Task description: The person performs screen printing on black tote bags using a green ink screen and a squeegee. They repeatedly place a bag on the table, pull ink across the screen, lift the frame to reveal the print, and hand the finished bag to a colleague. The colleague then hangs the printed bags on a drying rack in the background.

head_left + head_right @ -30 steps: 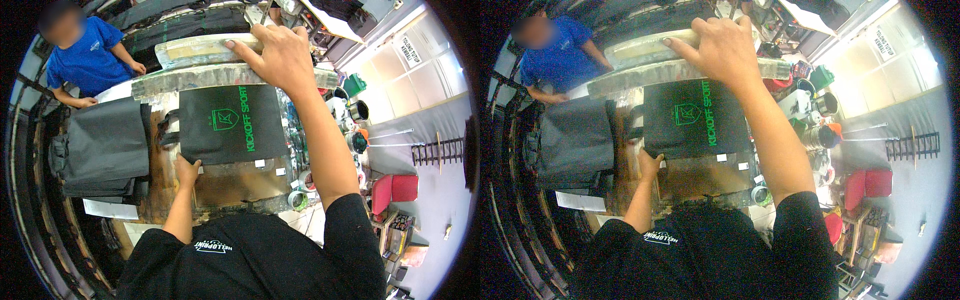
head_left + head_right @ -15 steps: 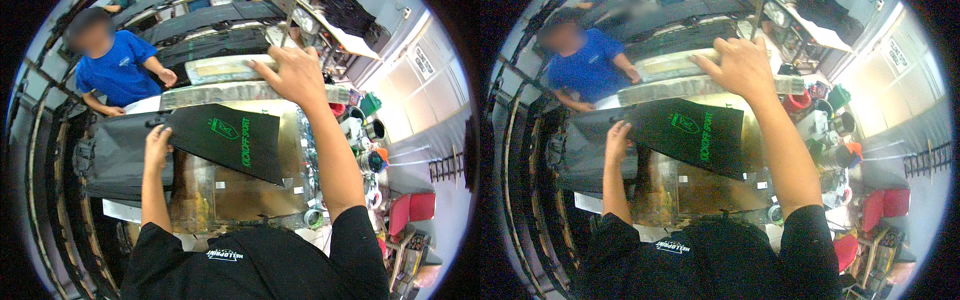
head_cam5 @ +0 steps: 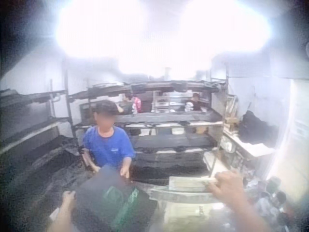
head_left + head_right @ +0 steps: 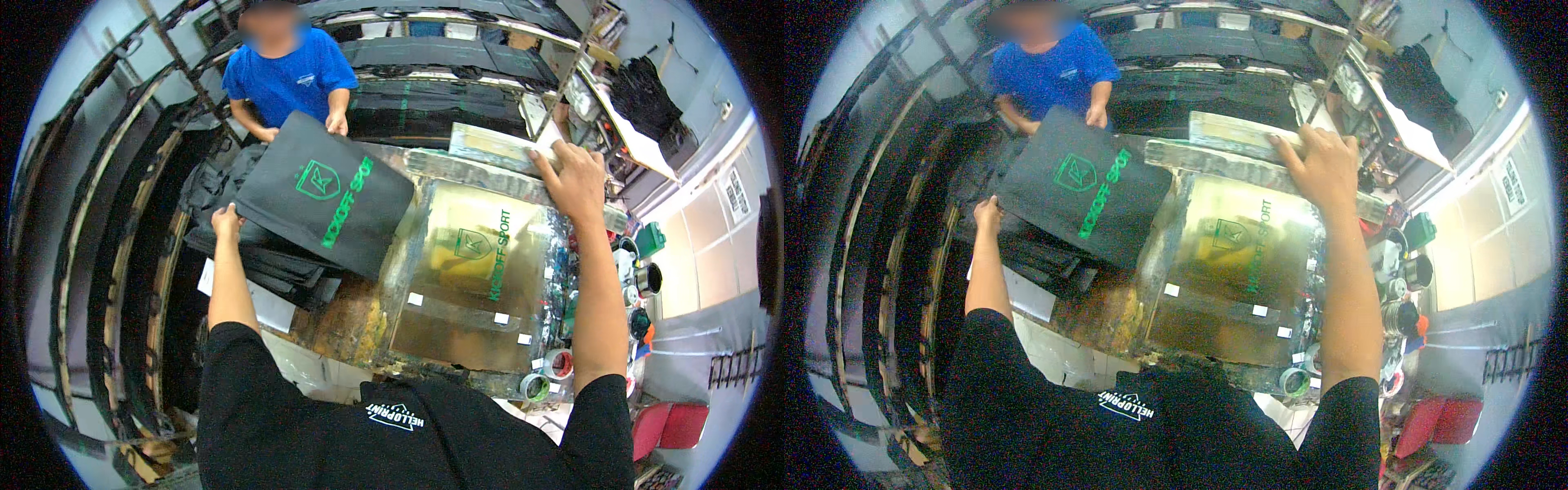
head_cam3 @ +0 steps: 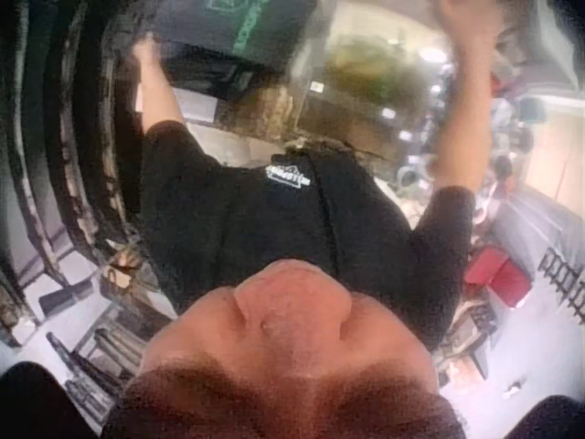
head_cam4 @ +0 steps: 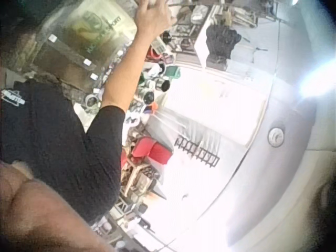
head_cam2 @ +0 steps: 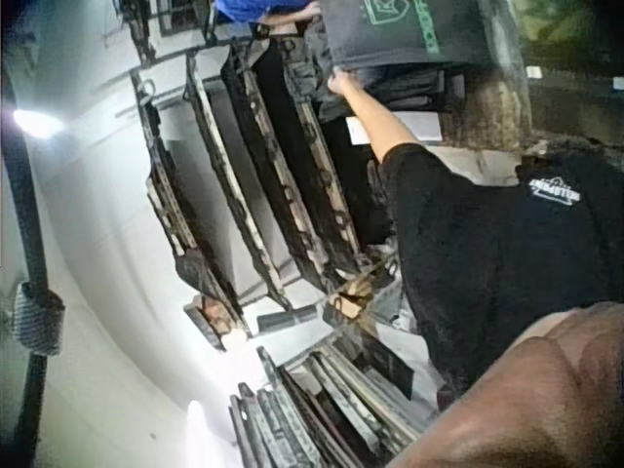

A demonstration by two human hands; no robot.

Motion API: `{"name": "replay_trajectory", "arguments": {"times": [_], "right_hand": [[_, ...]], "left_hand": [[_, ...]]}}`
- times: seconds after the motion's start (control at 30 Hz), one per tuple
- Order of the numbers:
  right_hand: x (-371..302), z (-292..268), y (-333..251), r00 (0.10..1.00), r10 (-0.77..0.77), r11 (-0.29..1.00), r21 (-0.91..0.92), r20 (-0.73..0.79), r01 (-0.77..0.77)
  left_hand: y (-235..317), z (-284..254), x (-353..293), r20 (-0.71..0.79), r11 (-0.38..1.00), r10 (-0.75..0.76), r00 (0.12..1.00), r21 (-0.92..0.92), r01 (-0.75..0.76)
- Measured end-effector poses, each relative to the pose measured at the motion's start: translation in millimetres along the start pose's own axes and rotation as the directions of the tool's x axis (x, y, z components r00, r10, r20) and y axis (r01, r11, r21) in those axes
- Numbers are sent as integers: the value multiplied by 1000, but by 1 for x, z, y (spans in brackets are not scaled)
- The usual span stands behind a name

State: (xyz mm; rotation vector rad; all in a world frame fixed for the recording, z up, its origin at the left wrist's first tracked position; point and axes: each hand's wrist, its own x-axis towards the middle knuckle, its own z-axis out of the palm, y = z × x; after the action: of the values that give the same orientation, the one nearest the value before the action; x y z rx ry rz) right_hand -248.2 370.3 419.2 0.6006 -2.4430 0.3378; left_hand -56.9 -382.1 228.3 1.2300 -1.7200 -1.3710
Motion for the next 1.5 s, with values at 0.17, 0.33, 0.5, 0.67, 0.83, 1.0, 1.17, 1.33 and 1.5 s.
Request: {"name": "replay_trajectory", "arguments": {"times": [0.17,0.33,0.5,0.67,0.83,1.0,1.17,1.33,1.5], "right_hand": [[-20,0,21,999,-5,991,-132,-36,0],[-8,2,5,998,25,996,-88,61,-20],[-7,1,9,997,48,995,-92,64,-42],[-7,0,9,999,26,997,-75,47,-23],[-9,3,13,999,-13,997,-75,-47,9],[4,3,18,999,-10,998,-56,-44,7],[4,4,22,999,-31,995,-92,-27,29],[5,9,28,995,-50,997,-67,-85,45],[6,10,31,999,-33,999,-40,-39,32]], "left_hand": [[-13,88,-157,41,607,690,723,512,-608],[-48,89,-258,798,169,473,374,335,-927],[-43,124,-286,828,-93,232,511,542,-835],[-65,139,-269,734,-148,226,640,676,-722],[-21,144,-278,799,-149,483,357,477,-866],[-8,178,-335,867,-161,497,-40,46,-986],[-58,251,-434,854,40,490,-173,-221,-974],[-136,325,-513,920,225,362,-148,-240,-944],[-139,309,-513,930,158,272,-245,-295,-942]]}}
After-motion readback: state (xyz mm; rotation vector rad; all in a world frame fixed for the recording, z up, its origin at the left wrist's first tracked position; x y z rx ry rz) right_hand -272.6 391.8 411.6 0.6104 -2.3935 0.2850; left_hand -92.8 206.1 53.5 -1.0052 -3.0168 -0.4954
